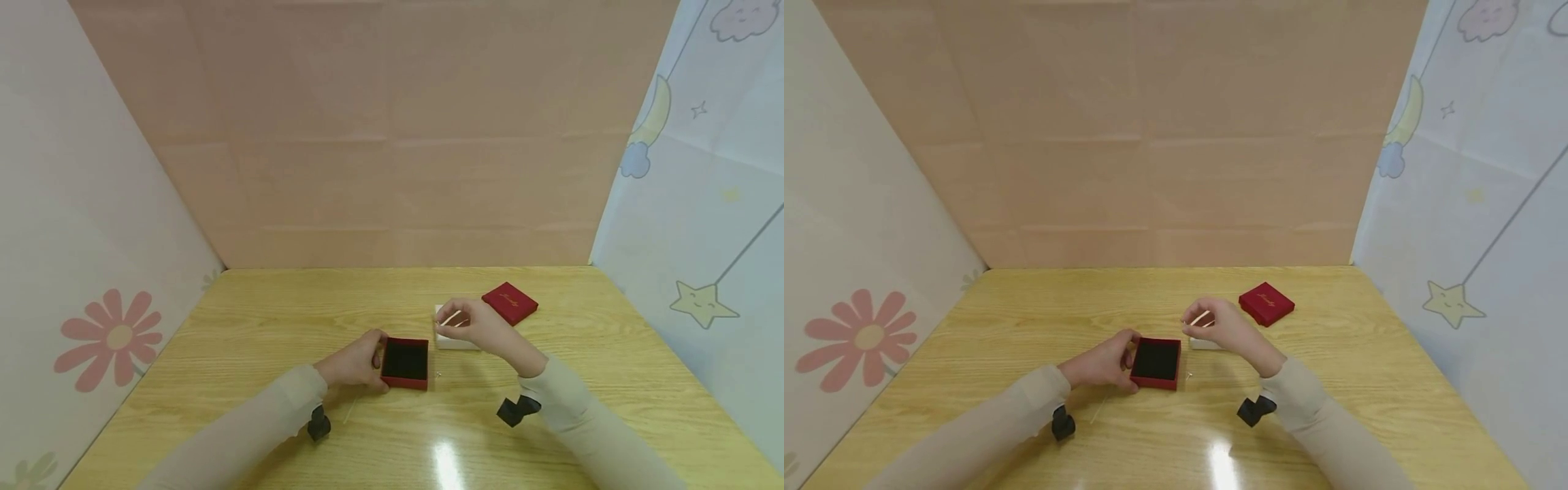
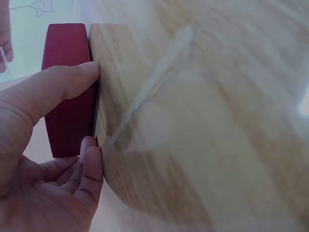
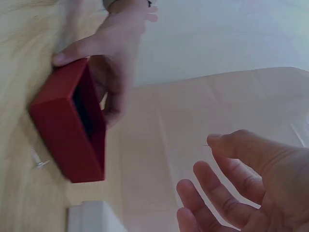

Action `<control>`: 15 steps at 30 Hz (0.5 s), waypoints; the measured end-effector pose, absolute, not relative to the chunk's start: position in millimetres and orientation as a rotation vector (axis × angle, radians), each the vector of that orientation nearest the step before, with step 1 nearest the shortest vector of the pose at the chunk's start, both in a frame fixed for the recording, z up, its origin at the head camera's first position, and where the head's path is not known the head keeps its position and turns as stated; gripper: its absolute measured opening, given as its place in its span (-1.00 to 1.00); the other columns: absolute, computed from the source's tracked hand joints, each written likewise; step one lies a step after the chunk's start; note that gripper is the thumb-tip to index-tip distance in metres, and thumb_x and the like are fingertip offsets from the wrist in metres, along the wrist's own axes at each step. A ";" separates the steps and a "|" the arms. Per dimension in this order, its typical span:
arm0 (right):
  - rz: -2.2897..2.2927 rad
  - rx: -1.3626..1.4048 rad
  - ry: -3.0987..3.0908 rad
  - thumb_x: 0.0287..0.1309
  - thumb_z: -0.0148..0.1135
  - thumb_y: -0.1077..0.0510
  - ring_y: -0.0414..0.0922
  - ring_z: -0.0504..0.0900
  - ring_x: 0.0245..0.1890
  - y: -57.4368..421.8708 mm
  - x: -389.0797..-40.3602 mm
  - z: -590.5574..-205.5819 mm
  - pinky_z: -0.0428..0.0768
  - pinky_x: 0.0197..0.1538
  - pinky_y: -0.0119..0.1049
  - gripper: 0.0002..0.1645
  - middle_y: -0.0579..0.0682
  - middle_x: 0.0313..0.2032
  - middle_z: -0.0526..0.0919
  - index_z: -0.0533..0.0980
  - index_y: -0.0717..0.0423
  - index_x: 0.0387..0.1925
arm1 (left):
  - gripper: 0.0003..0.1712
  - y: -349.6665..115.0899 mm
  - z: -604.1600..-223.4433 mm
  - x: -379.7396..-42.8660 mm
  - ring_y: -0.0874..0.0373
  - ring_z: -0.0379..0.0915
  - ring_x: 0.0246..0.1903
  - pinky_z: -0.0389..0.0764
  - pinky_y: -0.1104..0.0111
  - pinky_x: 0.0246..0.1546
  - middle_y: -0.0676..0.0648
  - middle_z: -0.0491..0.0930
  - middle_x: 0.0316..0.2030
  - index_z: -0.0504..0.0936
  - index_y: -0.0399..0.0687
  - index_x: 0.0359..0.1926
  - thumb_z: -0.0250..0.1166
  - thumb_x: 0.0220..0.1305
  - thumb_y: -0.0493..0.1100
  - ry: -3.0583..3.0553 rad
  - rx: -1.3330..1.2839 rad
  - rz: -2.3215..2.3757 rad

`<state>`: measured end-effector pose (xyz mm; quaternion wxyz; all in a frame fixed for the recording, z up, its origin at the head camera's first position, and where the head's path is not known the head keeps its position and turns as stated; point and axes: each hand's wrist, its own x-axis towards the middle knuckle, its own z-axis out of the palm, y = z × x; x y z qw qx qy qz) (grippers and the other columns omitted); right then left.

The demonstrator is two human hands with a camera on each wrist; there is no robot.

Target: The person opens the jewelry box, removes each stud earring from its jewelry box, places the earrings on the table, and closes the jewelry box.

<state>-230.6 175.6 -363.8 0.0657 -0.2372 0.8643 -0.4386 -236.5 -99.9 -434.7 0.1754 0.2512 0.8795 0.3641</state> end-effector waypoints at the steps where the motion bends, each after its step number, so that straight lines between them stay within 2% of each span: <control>1: -1.316 -0.711 2.598 0.16 0.34 0.16 -0.06 0.64 -0.23 177.3 -230.2 -366.5 0.61 -0.19 -0.28 -0.84 0.03 -0.22 0.66 0.59 0.13 -0.24 | -0.03 -99.8 -434.6 -236.3 0.12 0.31 -0.30 0.40 0.39 -0.36 -0.06 0.39 -0.20 0.24 -0.29 0.23 0.60 -0.19 -0.29 2.493 0.712 1.032; 4: -1.272 -0.696 2.587 0.14 0.36 0.15 -0.08 0.63 -0.28 180.6 -228.2 -375.7 0.60 -0.25 -0.30 -0.86 -0.01 -0.27 0.66 0.59 0.08 -0.27 | -0.03 -99.5 -433.8 -235.9 0.11 0.31 -0.29 0.40 0.38 -0.35 -0.06 0.39 -0.18 0.24 -0.28 0.22 0.60 -0.19 -0.29 2.492 0.705 1.035; 11: -1.189 -0.727 2.529 0.13 0.34 0.24 -0.12 0.61 -0.36 183.0 -224.0 -400.2 0.57 -0.30 -0.39 -0.85 -0.01 -0.32 0.61 0.58 0.22 -0.26 | -0.03 -98.7 -432.1 -234.7 0.11 0.31 -0.29 0.39 0.38 -0.36 -0.06 0.40 -0.22 0.24 -0.26 0.23 0.61 -0.19 -0.29 2.494 0.675 1.035; 15: -1.103 -0.750 2.561 0.11 0.35 0.27 -0.21 0.58 -0.38 181.3 -223.4 -414.0 0.55 -0.29 -0.43 -0.91 -0.07 -0.38 0.61 0.59 0.19 -0.32 | -0.02 -98.8 -432.2 -234.3 0.10 0.31 -0.29 0.39 0.37 -0.35 -0.06 0.40 -0.21 0.24 -0.26 0.24 0.60 -0.19 -0.30 2.489 0.671 1.041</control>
